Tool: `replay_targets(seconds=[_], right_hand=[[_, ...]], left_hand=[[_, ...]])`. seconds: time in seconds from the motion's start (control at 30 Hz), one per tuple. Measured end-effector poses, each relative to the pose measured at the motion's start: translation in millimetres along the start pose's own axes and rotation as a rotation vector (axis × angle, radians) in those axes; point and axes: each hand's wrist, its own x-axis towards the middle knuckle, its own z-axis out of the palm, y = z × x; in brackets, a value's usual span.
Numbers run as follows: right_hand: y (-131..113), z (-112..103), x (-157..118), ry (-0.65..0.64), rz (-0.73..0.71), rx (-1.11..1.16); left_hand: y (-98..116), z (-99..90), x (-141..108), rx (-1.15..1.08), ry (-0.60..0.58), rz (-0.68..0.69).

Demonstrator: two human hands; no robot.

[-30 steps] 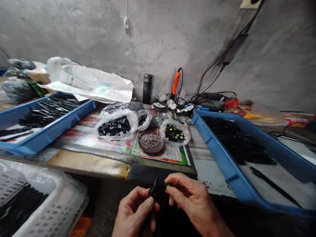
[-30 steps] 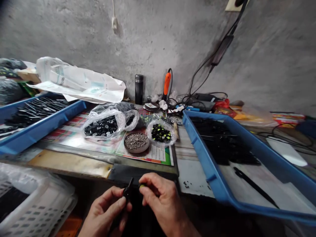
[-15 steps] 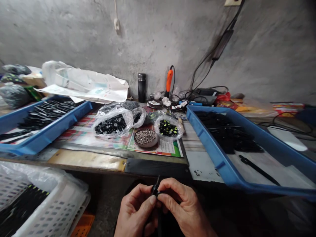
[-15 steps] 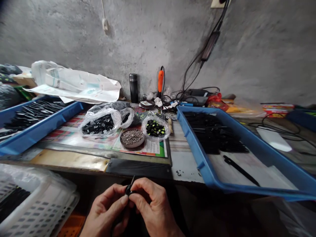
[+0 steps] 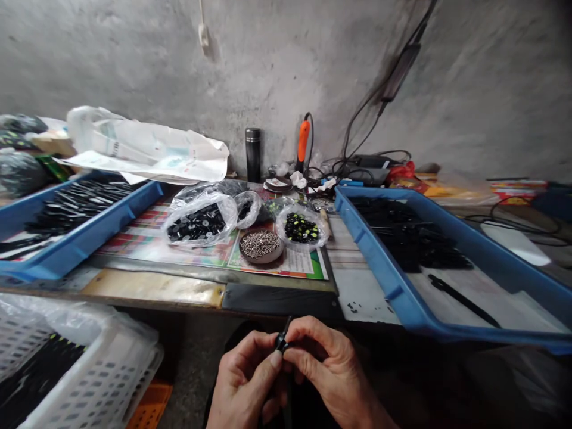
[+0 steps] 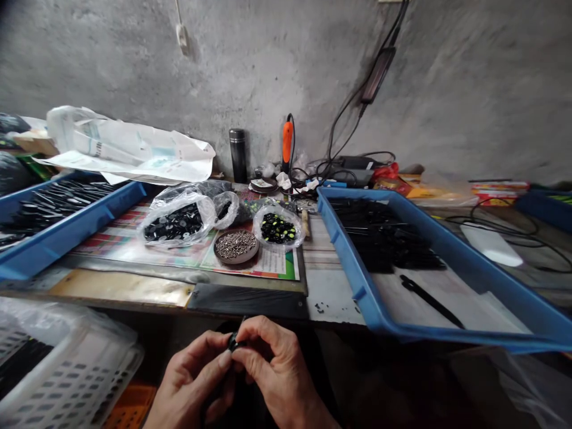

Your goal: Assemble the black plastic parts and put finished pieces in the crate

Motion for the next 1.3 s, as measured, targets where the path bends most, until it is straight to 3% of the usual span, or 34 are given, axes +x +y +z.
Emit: replay_targets(seconds=[0.4,0.53,0.67,0.9,1.07,1.2,1.3], right_hand=[[0.4,2.4,-2.2,-0.007,0.079,0.114],[0.3,3.1,-2.3,0.000,0.083,0.110],[-5.4,-1.2,-0.1,0.041,0.079,0.042],[-18.6,-15.3,8.7,-0.036,0.030,-0.203],[-13.7,-12.0,6.8,0.045,-0.209,-0.439],[-8.5,-6.4,2.6,0.026,-0.490,-0.655],[-6.1,-3.6,-0.8,0.049,-0.595,-0.767]], left_hand=[[-2.4,-3.2,-0.3,0.057,-0.022,-0.007],[-3.7,-8.8,2.0,0.072,-0.091,-0.021],[-1.2,-14.9,3.1,0.131,-0.143,0.018],[11.4,-16.0,0.9,0.350,-0.180,0.139],[8.7,-10.2,1.9,0.229,-0.150,0.105],[5.9,-7.7,2.3,0.170,-0.104,0.108],[5.7,-5.9,1.3,0.120,-0.064,0.080]])
